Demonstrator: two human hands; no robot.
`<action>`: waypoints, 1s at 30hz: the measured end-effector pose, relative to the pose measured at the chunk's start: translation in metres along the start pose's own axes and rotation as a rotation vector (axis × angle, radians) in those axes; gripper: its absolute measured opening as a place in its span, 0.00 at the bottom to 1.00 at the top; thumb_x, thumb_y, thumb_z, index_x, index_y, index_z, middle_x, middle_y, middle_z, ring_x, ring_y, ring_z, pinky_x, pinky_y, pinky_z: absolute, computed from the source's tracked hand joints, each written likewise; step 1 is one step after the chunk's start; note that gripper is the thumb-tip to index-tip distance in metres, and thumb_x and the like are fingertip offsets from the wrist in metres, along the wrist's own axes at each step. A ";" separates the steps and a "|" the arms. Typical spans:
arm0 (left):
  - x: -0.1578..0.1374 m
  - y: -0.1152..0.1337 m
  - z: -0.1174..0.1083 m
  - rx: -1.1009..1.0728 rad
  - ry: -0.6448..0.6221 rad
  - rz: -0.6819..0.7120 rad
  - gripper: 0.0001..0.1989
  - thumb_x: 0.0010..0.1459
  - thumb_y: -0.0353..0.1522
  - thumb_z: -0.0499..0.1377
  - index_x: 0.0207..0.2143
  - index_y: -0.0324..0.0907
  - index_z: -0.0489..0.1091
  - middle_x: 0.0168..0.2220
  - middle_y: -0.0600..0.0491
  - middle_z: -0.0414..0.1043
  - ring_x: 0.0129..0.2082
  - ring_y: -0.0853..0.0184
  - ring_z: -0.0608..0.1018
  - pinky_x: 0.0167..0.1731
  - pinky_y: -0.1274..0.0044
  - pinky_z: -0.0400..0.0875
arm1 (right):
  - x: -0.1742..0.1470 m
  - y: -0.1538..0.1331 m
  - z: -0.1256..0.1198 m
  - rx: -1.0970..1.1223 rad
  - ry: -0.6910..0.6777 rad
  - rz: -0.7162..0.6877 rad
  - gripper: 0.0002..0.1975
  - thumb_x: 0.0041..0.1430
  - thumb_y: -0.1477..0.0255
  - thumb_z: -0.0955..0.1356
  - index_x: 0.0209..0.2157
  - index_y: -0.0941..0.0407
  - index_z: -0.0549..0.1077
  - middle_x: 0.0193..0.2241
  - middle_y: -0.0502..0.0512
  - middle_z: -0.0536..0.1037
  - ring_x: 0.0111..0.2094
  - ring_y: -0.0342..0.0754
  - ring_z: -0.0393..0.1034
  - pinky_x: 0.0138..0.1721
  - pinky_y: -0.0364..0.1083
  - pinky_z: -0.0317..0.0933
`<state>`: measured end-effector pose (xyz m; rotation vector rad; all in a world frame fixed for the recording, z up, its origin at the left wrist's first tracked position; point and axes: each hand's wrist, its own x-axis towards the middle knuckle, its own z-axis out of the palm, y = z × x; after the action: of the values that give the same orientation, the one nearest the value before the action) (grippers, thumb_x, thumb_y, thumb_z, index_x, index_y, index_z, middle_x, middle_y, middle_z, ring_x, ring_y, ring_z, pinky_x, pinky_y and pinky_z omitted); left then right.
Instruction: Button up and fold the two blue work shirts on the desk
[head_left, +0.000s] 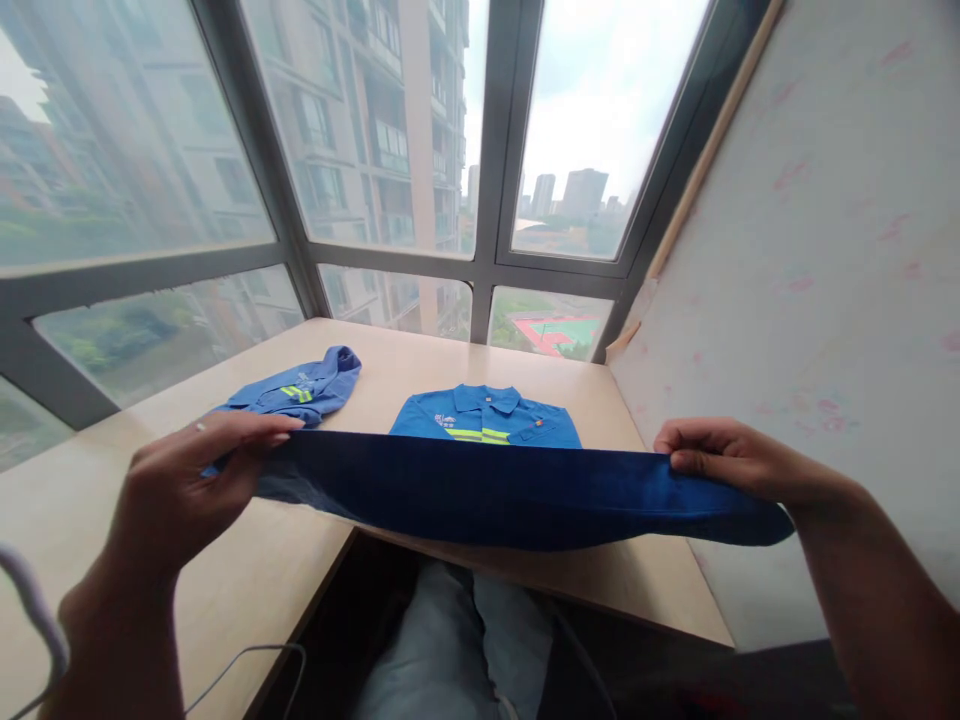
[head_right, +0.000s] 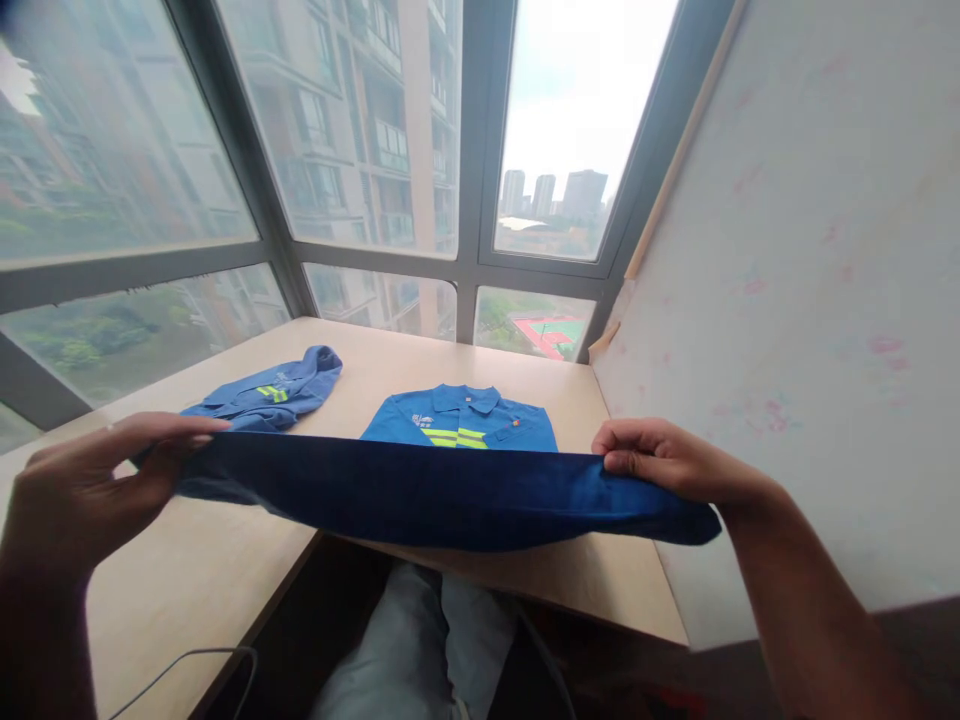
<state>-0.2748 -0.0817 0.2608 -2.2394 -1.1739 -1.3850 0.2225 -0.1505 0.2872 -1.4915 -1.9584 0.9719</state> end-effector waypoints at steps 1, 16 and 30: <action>0.003 0.000 0.000 0.003 -0.007 0.009 0.07 0.61 0.35 0.56 0.34 0.56 0.74 0.32 0.64 0.78 0.30 0.69 0.80 0.37 0.75 0.77 | -0.001 -0.001 -0.001 0.019 -0.001 0.012 0.23 0.53 0.49 0.71 0.28 0.57 0.76 0.24 0.54 0.74 0.26 0.46 0.68 0.27 0.44 0.62; 0.047 -0.098 0.178 -0.093 -0.738 -0.082 0.16 0.58 0.40 0.51 0.36 0.46 0.78 0.36 0.51 0.81 0.39 0.60 0.80 0.41 0.73 0.71 | 0.108 0.090 -0.006 0.069 -0.223 0.201 0.36 0.40 0.53 0.77 0.48 0.60 0.77 0.27 0.51 0.75 0.30 0.46 0.69 0.31 0.44 0.61; 0.072 -0.162 0.287 -0.096 -0.906 -0.036 0.18 0.59 0.40 0.51 0.39 0.45 0.78 0.39 0.51 0.81 0.40 0.61 0.80 0.42 0.74 0.70 | 0.196 0.170 -0.034 0.097 -0.138 0.346 0.27 0.41 0.50 0.75 0.33 0.59 0.79 0.27 0.53 0.78 0.28 0.47 0.69 0.30 0.44 0.61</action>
<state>-0.1990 0.2252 0.1443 -3.0297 -1.3834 -0.3763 0.2954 0.0706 0.1688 -1.7853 -1.7460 1.3276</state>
